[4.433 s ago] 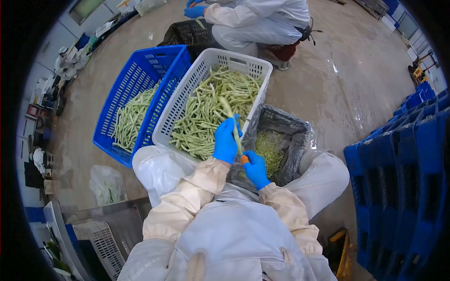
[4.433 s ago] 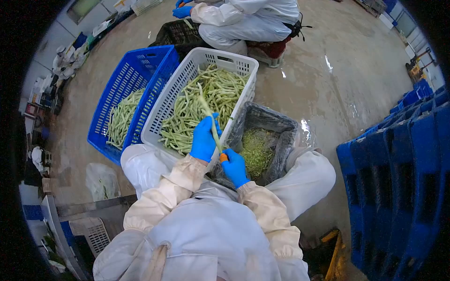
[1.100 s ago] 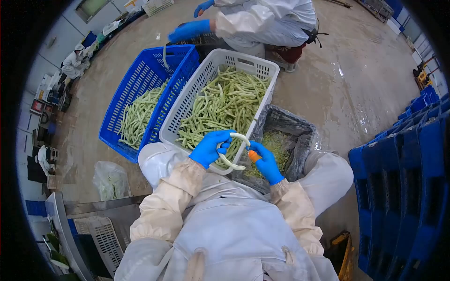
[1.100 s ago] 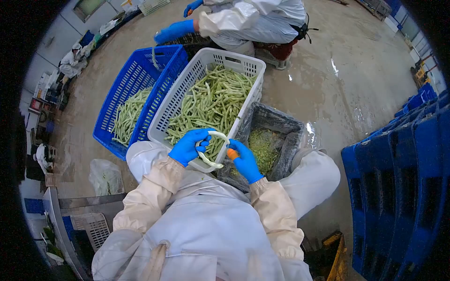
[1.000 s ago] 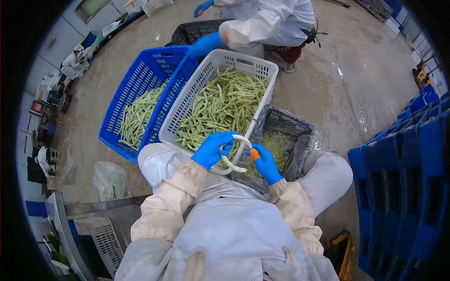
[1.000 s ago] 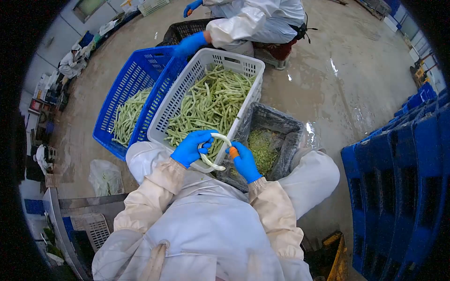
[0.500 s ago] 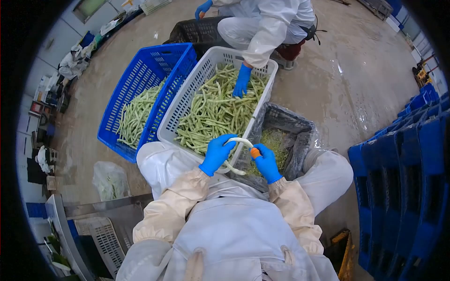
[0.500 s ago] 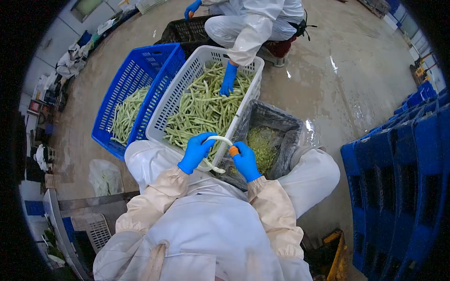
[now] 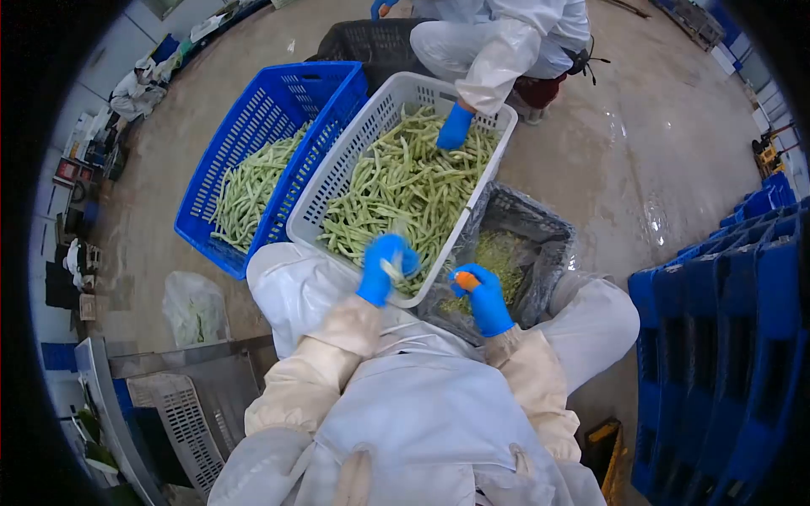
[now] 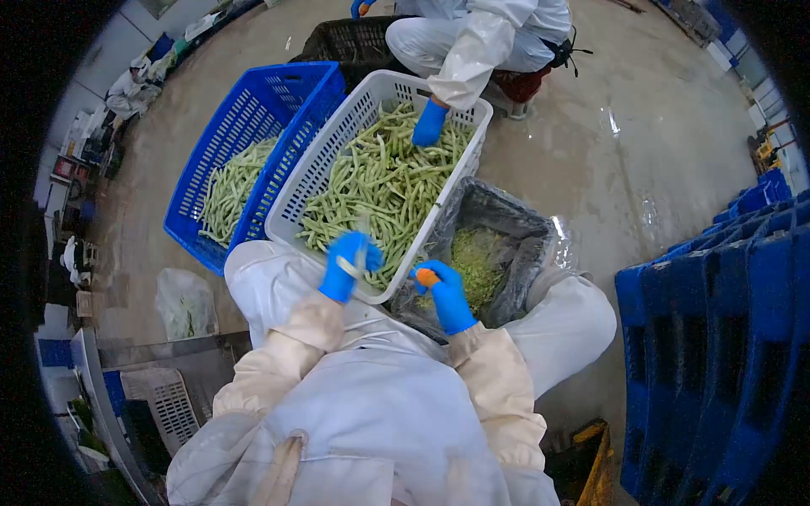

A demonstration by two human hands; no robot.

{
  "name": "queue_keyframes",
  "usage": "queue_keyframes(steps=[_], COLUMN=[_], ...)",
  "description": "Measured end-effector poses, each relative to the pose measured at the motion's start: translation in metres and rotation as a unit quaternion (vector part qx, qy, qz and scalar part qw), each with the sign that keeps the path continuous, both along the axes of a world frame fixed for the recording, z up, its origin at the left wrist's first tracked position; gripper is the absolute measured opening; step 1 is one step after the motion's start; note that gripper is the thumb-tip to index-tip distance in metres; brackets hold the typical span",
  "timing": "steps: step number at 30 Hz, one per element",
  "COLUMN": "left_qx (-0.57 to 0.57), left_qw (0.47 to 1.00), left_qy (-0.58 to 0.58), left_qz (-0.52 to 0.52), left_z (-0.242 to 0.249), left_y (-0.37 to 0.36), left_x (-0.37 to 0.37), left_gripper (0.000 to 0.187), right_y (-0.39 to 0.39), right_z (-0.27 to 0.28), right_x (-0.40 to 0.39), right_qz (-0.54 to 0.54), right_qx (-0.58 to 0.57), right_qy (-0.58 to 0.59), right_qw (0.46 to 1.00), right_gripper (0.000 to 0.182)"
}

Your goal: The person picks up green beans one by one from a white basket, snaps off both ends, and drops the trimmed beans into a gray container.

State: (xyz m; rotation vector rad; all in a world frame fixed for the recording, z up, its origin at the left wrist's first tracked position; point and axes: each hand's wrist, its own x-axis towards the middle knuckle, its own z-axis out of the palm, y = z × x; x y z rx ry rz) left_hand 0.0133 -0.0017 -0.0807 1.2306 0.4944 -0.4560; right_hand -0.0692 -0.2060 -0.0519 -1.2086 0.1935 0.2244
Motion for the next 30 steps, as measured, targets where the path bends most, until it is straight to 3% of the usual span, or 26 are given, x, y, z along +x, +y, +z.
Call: queue_keyframes(steps=[1, 2, 3, 4, 5, 6, 7, 8, 9, 10, 12, 14, 15, 16, 17, 18, 19, 21, 22, 24, 25, 27, 30], left_qx=[-0.012, 0.063, 0.043, 0.262, 0.318, 0.391, 0.385, 0.546, 0.685, 0.688, 0.852, 0.747, 0.730, 0.347, 0.618, 0.559, 0.573, 0.596, 0.590, 0.647, 0.641, 0.652, 0.663], left_qw=[0.994, 0.982, 0.965, 0.914, 0.897, 0.850, 0.837, 0.724, 0.582, 0.582, 0.397, 0.563, 0.599, 0.884, 0.612, 0.665, 0.589, 0.513, 0.515, 0.454, 0.464, 0.444, 0.416], left_qy=[-0.091, -0.156, -0.206, -0.271, -0.254, -0.310, -0.313, -0.358, -0.388, -0.385, -0.303, -0.354, -0.325, -0.301, -0.393, -0.321, -0.389, -0.345, -0.350, -0.362, -0.318, -0.348, -0.364], left_qz=[0.055, 0.081, 0.156, 0.147, 0.171, 0.171, 0.231, 0.222, 0.204, 0.202, 0.156, 0.007, -0.044, -0.084, -0.298, -0.377, -0.417, -0.513, -0.514, -0.494, -0.522, -0.507, -0.505], left_z=[0.007, 0.037, 0.028, 0.040, 0.095, 0.089, 0.088, 0.101, 0.118, 0.131, 0.145, 0.105, 0.076, 0.119, 0.002, -0.018, -0.060, -0.110, -0.128, -0.164, -0.184, -0.196, -0.195], left_y=[0.029, 0.051, 0.087, 0.127, 0.136, 0.190, 0.234, 0.263, 0.278, 0.274, 0.253, 0.233, 0.197, 0.114, 0.153, 0.121, 0.105, 0.069, 0.055, 0.033, 0.026, 0.016, 0.008], left_x=[0.010, 0.021, 0.042, 0.061, 0.066, 0.077, 0.094, 0.106, 0.113, 0.115, 0.123, 0.149, 0.156, 0.136, 0.161, 0.160, 0.165, 0.169, 0.168, 0.165, 0.165, 0.158, 0.155], left_gripper=[0.027, 0.027, 0.024, 0.024, 0.028, 0.026, 0.027, 0.025, 0.025, 0.025, 0.032, 0.038, 0.038, 0.035, 0.031, 0.028, 0.021, 0.018, 0.018, 0.020, 0.021, 0.019, 0.014], right_y=[-0.004, -0.008, -0.013, -0.021, -0.033, -0.044, -0.055, -0.064, -0.067, -0.064, -0.057, -0.054, -0.052, -0.049, -0.045, -0.041, -0.038, -0.034, -0.031, -0.024, -0.022, -0.020, -0.018], right_z=[0.006, 0.016, 0.021, 0.018, 0.015, 0.011, 0.004, -0.006, -0.015, -0.023, -0.036, -0.043, -0.046, -0.041, -0.031, -0.026, -0.030, -0.041, -0.042, -0.044, -0.046, -0.050, -0.048], right_x=[-0.001, -0.001, 0.001, 0.003, 0.005, 0.009, 0.009, 0.007, 0.005, 0.003, 0.000, 0.004, 0.006, 0.009, 0.014, 0.019, 0.021, 0.023, 0.025, 0.030, 0.031, 0.033, 0.036], right_qz=[0.002, -0.031, -0.063, -0.060, -0.100, -0.138, -0.136, -0.115, -0.088, -0.085, -0.075, -0.017, 0.037, 0.041, 0.059, 0.076, 0.076, 0.025, 0.024, 0.084, 0.083, 0.067, 0.065], right_qx=[-0.001, 0.098, 0.196, 0.197, 0.064, -0.070, -0.068, -0.265, -0.451, -0.451, -0.710, -0.734, -0.755, -0.756, -0.754, -0.751, -0.754, -0.728, -0.733, -0.673, -0.678, -0.612, -0.596], right_qy=[0.004, -0.017, -0.037, -0.034, -0.028, -0.021, -0.019, 0.010, 0.039, 0.042, -0.040, -0.008, 0.022, 0.025, 0.029, 0.034, 0.039, -0.081, -0.076, -0.038, -0.033, -0.051, -0.069], right_qw=[1.000, 0.995, 0.978, 0.978, 0.993, 0.988, 0.988, 0.957, 0.887, 0.888, 0.699, 0.679, 0.654, 0.652, 0.654, 0.655, 0.651, 0.680, 0.675, 0.734, 0.730, 0.787, 0.797], right_gripper=[0.015, 0.015, 0.016, 0.016, 0.017, 0.018, 0.018, 0.017, 0.016, 0.016, 0.016, 0.018, 0.020, 0.020, 0.022, 0.025, 0.025, 0.030, 0.030, 0.032, 0.032, 0.032, 0.029])
